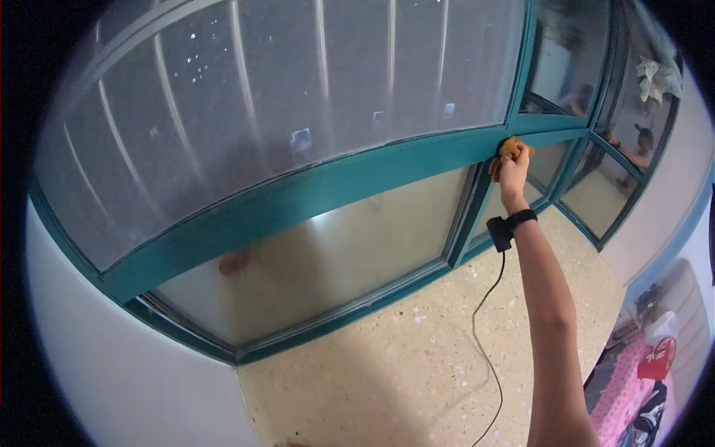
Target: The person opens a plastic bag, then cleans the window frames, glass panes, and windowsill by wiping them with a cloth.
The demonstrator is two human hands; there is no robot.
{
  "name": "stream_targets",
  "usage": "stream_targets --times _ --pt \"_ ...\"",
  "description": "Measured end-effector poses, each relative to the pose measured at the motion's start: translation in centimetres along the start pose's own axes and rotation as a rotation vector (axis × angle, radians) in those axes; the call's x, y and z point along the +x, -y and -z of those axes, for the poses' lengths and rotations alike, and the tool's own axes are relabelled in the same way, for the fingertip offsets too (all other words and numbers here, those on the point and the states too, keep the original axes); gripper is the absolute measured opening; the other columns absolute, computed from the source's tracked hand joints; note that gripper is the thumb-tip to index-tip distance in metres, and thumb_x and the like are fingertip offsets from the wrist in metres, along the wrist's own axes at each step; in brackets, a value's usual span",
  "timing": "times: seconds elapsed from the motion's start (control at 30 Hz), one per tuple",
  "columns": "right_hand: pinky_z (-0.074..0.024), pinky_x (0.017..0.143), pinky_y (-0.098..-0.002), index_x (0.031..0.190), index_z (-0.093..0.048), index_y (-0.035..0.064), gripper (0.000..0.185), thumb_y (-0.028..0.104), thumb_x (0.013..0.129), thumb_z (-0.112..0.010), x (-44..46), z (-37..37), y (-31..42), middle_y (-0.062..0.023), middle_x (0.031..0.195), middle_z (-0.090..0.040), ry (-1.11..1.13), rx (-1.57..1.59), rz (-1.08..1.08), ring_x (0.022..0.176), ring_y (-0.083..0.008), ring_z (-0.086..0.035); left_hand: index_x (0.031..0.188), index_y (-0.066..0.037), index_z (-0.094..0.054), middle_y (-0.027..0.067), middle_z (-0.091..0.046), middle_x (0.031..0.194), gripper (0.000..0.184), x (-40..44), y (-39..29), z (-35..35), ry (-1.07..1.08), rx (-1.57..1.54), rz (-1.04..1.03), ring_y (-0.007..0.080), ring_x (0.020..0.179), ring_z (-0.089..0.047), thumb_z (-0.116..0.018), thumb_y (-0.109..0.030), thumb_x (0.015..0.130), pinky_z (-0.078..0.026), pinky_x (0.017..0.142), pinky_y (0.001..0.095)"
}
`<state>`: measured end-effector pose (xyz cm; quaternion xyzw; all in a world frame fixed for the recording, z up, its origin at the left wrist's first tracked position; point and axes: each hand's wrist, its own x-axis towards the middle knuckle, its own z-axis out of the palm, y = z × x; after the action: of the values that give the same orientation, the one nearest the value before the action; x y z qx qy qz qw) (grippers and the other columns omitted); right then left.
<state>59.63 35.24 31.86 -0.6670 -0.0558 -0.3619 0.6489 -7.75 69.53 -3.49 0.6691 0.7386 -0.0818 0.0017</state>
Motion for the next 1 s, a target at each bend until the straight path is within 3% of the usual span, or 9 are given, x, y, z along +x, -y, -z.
stream_targets --times 0.27,0.3,0.37,0.47,0.57,0.63,0.7,0.77,1.0 --pt "-0.0455 0.094 -0.04 0.113 -0.053 0.0065 0.041 -0.008 0.074 -0.054 -12.2 -3.3 9.2 -0.0172 0.113 -0.054 0.235 -0.283 0.555 0.107 -0.0376 -0.055 0.155 -0.006 -0.025 0.0215 -0.025 0.16 0.068 0.1 -0.6 0.1 -0.064 0.083 -0.024 0.0439 0.14 -0.034 -0.026 -0.051 0.104 -0.032 0.106 0.0619" --pt "-0.0472 0.091 -0.0389 0.113 -0.055 0.008 0.042 -0.009 0.074 -0.052 -14.0 -3.2 10.3 -0.0163 0.112 -0.055 0.417 -0.236 0.589 0.105 -0.0369 -0.056 0.155 -0.007 -0.026 0.0205 -0.025 0.16 0.068 1.1 0.0 -2.9 -0.083 0.2 -0.06 0.043 0.14 -0.034 -0.026 -0.052 0.104 -0.032 0.106 0.0613" --pt "-0.0491 0.088 -0.0346 0.119 -0.058 0.0114 0.042 0.0 0.079 -0.059 -17.4 -1.6 13.1 -0.0076 0.115 -0.062 1.21 -0.074 -0.081 0.104 -0.0233 -0.059 0.156 -0.009 -0.026 0.019 -0.025 0.16 0.069 1.3 1.3 -3.8 -0.093 0.206 -0.041 0.0416 0.142 -0.033 -0.027 -0.054 0.103 -0.032 0.107 0.0607" --pt "-0.0504 0.086 -0.0363 0.118 -0.068 0.0112 0.041 0.019 0.079 -0.071 -21.6 0.9 8.8 -0.0082 0.103 -0.071 2.031 -0.455 -0.297 0.098 -0.018 -0.063 0.155 -0.01 -0.028 0.0172 -0.028 0.158 0.067 0.5 -0.3 -0.9 -0.129 0.205 -0.024 0.0395 0.14 -0.034 -0.029 -0.053 0.103 -0.032 0.107 0.0582" --pt "-0.0537 0.08 -0.0382 0.111 -0.07 0.0083 0.036 0.013 0.076 -0.067 -27.5 5.0 1.4 -0.0128 0.098 -0.073 1.622 -0.501 -0.067 0.087 -0.0288 -0.069 0.153 -0.012 -0.031 0.0145 -0.033 0.156 0.065 2.6 1.0 -6.1 -0.149 0.163 0.035 0.0363 0.139 -0.036 -0.032 -0.052 0.102 -0.033 0.106 0.0545" --pt "-0.0548 0.08 -0.0412 0.11 -0.071 0.008 0.035 0.014 0.075 -0.066 -27.6 6.0 -0.9 -0.0164 0.096 -0.073 1.406 -0.545 -0.497 0.087 -0.0369 -0.069 0.152 -0.013 -0.033 0.0127 -0.036 0.154 0.063 2.2 0.3 -5.5 -0.172 0.132 0.078 0.0341 0.138 -0.037 -0.034 -0.051 0.102 -0.034 0.106 0.052" --pt "-0.0547 0.071 -0.0361 0.103 -0.071 0.0046 0.027 0.008 0.077 -0.063 -26.7 6.0 -4.8 -0.0109 0.082 -0.073 1.113 -0.776 -0.135 0.072 -0.0276 -0.069 0.151 -0.014 -0.035 0.0109 -0.04 0.152 0.062 1.3 -0.3 -2.7 -0.203 0.095 0.108 0.032 0.136 -0.038 -0.036 -0.051 0.102 -0.034 0.106 0.0495" --pt "-0.0555 0.074 -0.0378 0.104 -0.071 0.0074 0.028 0.009 0.077 -0.064 -24.4 5.4 -8.8 -0.0129 0.082 -0.073 0.978 -0.677 -0.21 0.075 -0.0292 -0.07 0.151 -0.014 -0.035 0.0108 -0.039 0.152 0.063 2.0 0.3 -5.1 -0.253 0.108 0.102 0.0321 0.137 -0.036 -0.036 -0.052 0.101 -0.034 0.106 0.0501" --pt "-0.0511 0.093 -0.0463 0.137 -0.049 0.0081 0.071 0.034 0.076 -0.073 -23.7 1.7 -18.6 -0.0264 0.126 -0.056 0.76 -1.104 -0.121 0.11 -0.0434 -0.06 0.151 -0.012 -0.034 0.0122 -0.036 0.153 0.065 3.9 2.8 -9.7 -0.291 0.095 0.055 0.0317 0.14 -0.031 -0.036 -0.053 0.101 -0.029 0.109 0.0526"
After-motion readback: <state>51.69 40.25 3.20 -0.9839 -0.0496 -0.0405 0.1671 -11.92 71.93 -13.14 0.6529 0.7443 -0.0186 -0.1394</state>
